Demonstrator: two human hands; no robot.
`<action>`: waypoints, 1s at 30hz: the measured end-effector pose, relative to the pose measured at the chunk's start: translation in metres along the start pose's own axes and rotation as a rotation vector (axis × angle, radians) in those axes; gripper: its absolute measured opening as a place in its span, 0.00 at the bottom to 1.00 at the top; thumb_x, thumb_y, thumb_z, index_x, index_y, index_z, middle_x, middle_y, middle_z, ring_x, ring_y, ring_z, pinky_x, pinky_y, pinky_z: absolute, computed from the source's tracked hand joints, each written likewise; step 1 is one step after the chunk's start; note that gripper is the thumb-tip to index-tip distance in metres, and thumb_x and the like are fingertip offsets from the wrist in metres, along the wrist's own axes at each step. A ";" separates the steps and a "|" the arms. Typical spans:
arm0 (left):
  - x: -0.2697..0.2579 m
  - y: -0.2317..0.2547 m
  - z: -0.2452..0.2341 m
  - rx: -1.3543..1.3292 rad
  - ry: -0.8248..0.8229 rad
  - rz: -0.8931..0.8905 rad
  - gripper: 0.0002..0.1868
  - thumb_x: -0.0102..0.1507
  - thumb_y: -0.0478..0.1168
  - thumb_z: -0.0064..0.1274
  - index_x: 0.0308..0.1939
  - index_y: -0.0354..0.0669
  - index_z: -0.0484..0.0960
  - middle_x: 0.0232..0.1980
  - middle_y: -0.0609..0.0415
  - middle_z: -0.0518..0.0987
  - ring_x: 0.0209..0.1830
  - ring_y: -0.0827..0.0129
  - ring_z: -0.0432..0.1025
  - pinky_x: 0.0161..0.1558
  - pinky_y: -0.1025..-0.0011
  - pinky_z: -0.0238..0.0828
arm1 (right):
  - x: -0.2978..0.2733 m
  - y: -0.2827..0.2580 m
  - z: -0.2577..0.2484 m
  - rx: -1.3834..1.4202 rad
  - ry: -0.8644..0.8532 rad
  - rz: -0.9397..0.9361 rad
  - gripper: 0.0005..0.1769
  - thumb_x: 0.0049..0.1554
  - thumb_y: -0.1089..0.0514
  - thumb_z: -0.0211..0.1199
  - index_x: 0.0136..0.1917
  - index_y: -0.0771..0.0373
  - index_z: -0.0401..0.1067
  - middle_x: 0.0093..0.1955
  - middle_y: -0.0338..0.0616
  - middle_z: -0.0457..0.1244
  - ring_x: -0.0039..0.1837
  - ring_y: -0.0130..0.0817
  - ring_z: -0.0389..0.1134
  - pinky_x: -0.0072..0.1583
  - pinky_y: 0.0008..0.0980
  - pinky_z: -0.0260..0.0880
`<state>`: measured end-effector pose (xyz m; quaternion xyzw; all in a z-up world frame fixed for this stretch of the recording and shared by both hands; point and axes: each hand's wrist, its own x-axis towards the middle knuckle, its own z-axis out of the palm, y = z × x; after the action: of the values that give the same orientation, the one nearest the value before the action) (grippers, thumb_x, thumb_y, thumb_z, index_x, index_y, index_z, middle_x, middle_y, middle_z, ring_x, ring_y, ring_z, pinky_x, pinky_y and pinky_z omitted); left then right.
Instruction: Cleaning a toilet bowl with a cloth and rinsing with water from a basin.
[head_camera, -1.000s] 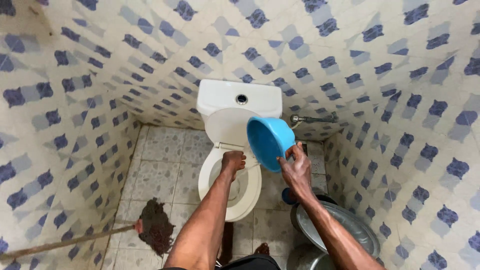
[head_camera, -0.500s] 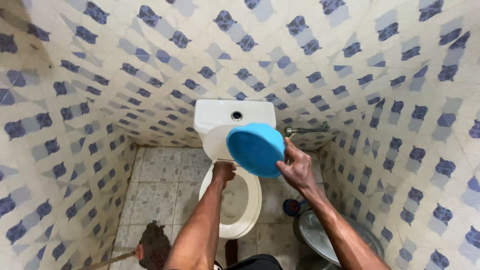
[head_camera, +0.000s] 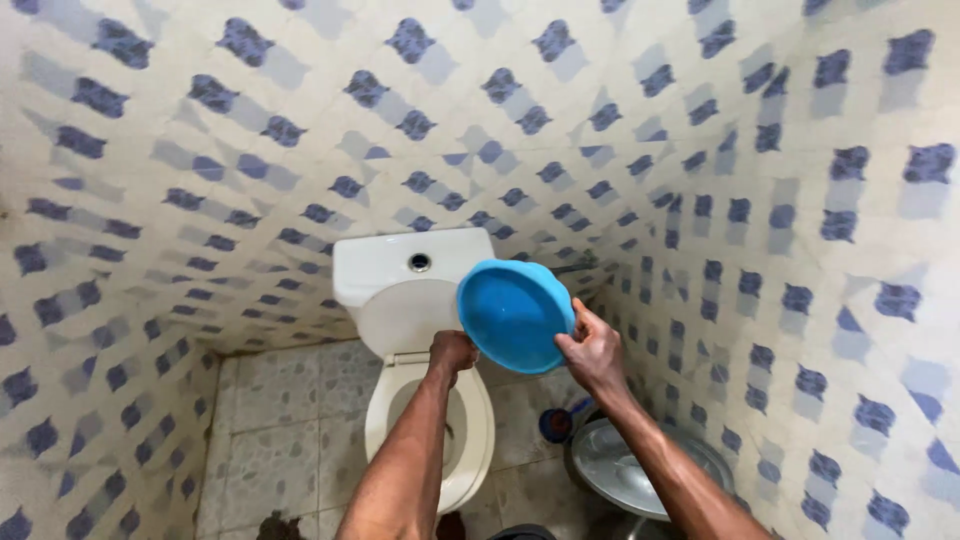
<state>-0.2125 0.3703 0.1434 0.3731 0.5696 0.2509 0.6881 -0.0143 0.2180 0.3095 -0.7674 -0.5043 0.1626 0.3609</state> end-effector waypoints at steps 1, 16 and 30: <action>0.003 -0.002 0.009 -0.019 -0.003 -0.002 0.12 0.64 0.34 0.52 0.26 0.33 0.81 0.24 0.51 0.75 0.16 0.70 0.63 0.18 0.65 0.54 | 0.001 0.023 -0.003 -0.003 0.066 0.073 0.37 0.49 0.58 0.70 0.71 0.60 0.67 0.36 0.54 0.64 0.38 0.33 0.65 0.43 0.38 0.69; -0.044 -0.126 0.257 0.342 -0.451 0.043 0.14 0.63 0.35 0.47 0.24 0.39 0.81 0.22 0.52 0.76 0.17 0.71 0.66 0.18 0.69 0.60 | -0.194 0.194 -0.169 0.618 0.365 0.803 0.23 0.52 0.60 0.67 0.55 0.66 0.59 0.50 0.59 0.65 0.44 0.54 0.75 0.38 0.57 0.83; -0.232 -0.264 0.411 0.300 -0.978 -0.173 0.09 0.65 0.38 0.46 0.46 0.40 0.79 0.34 0.50 0.78 0.24 0.69 0.70 0.24 0.72 0.67 | -0.459 0.334 -0.272 0.414 0.474 1.275 0.48 0.52 0.45 0.72 0.74 0.58 0.47 0.73 0.64 0.53 0.68 0.60 0.64 0.50 0.59 0.81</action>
<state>0.1135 -0.0595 0.1006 0.4928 0.2401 -0.0950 0.8309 0.1707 -0.3746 0.2041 -0.8434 0.1762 0.2633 0.4340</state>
